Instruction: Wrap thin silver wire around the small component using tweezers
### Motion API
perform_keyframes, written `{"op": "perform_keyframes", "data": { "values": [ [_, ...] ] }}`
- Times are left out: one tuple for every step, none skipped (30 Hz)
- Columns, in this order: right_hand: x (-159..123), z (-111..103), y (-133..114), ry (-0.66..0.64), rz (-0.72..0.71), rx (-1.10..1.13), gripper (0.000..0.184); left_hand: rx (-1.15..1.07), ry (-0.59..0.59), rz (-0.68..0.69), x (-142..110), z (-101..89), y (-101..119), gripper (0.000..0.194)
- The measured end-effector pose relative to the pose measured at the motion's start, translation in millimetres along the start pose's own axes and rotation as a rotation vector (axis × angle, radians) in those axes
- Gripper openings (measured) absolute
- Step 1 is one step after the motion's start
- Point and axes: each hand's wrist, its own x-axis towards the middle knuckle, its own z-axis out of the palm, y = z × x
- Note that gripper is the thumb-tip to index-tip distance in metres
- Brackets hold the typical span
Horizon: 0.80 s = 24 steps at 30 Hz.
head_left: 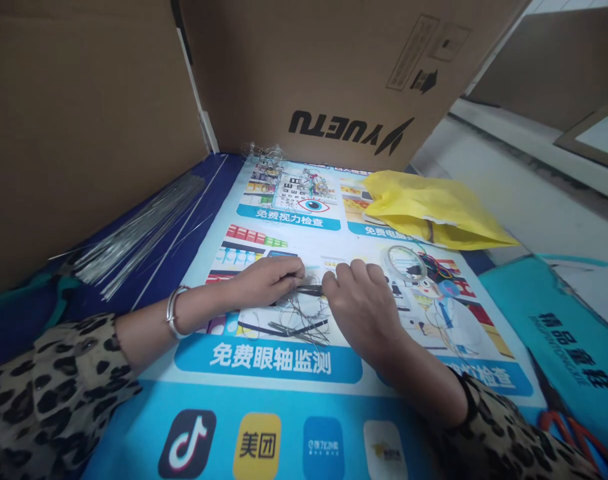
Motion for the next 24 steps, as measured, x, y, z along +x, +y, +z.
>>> {"op": "perform_keyframes", "data": {
  "values": [
    [-0.2,0.9,0.4,-0.012,0.005,0.02,0.016,-0.017,-0.006,-0.012,-0.1,-0.2,-0.4,0.011],
    [-0.5,2.3,1.1,-0.028,0.016,0.045,0.016,-0.035,-0.012,-0.024,-0.2,-0.4,-0.8,0.011],
    [-0.8,3.9,2.0,-0.048,0.027,0.073,0.016,-0.05,-0.019,-0.032,-0.3,-0.7,-1.1,0.011],
    [-1.2,5.7,3.2,-0.07,0.037,0.101,0.016,-0.063,-0.026,-0.038,-0.4,-1.0,-1.3,0.011],
    [-1.6,7.4,4.4,-0.092,0.046,0.125,0.016,-0.072,-0.03,-0.041,-0.4,-1.3,-1.4,0.011],
    [-1.9,8.9,5.6,-0.113,0.053,0.146,0.016,-0.078,-0.035,-0.041,-0.5,-1.5,-1.5,0.011],
    [-2.2,10.2,6.6,-0.135,0.057,0.166,0.016,-0.08,-0.036,-0.041,-0.7,-1.5,-1.7,0.01],
    [-2.3,11.1,7.4,-0.156,0.06,0.183,0.015,-0.081,-0.036,-0.043,-0.8,-1.5,-1.9,0.01],
    [-2.3,11.6,8.0,-0.177,0.064,0.199,0.015,-0.082,-0.035,-0.044,-0.9,-1.4,-2.1,0.01],
    [-2.2,11.8,8.4,-0.197,0.067,0.215,0.014,-0.085,-0.034,-0.045,-1.0,-1.2,-2.5,0.01],
    [-1.9,11.7,8.8,-0.215,0.069,0.229,0.013,-0.087,-0.032,-0.043,-1.1,-1.0,-2.9,0.009],
    [-1.5,11.4,9.2,-0.231,0.071,0.241,0.013,-0.088,-0.03,-0.041,-1.2,-0.9,-3.1,0.009],
    [-1.0,10.9,9.5,-0.244,0.074,0.251,0.013,-0.088,-0.03,-0.038,-1.3,-0.8,-3.3,0.009],
    [-0.6,10.4,9.9,-0.257,0.075,0.258,0.014,-0.087,-0.03,-0.037,-1.3,-0.7,-3.2,0.008],
    [-0.2,9.9,10.4,-0.269,0.076,0.265,0.014,-0.084,-0.029,-0.038,-1.3,-0.7,-2.9,0.008],
    [0.2,9.6,10.8,-0.279,0.076,0.271,0.014,-0.084,-0.029,-0.039,-1.3,-0.8,-2.3,0.009],
    [0.3,9.4,11.2,-0.289,0.074,0.276,0.014,-0.086,-0.029,-0.042,-1.3,-0.9,-1.5,0.009],
    [0.3,9.5,11.6,-0.295,0.072,0.279,0.014,-0.089,-0.028,-0.046,-1.2,-1.0,-0.5,0.01],
    [0.2,9.8,11.9,-0.298,0.069,0.279,0.014,-0.091,-0.028,-0.051,-1.2,-1.1,0.6,0.01],
    [0.0,10.2,12.0,-0.297,0.066,0.278,0.014,-0.093,-0.03,-0.057,-1.1,-1.3,1.7,0.011],
    [-0.2,10.8,12.1,-0.294,0.063,0.275,0.014,-0.095,-0.03,-0.061,-1.1,-1.5,2.9,0.011],
    [-0.4,11.3,12.1,-0.291,0.06,0.272,0.013,-0.095,-0.03,-0.062,-1.0,-1.8,3.9,0.012],
    [-0.6,11.7,12.0,-0.289,0.057,0.268,0.013,-0.097,-0.03,-0.063,-0.9,-2.1,4.8,0.012],
    [-0.6,12.0,11.9,-0.289,0.054,0.266,0.013,-0.099,-0.028,-0.062,-0.8,-2.4,5.5,0.012]
  ]
}}
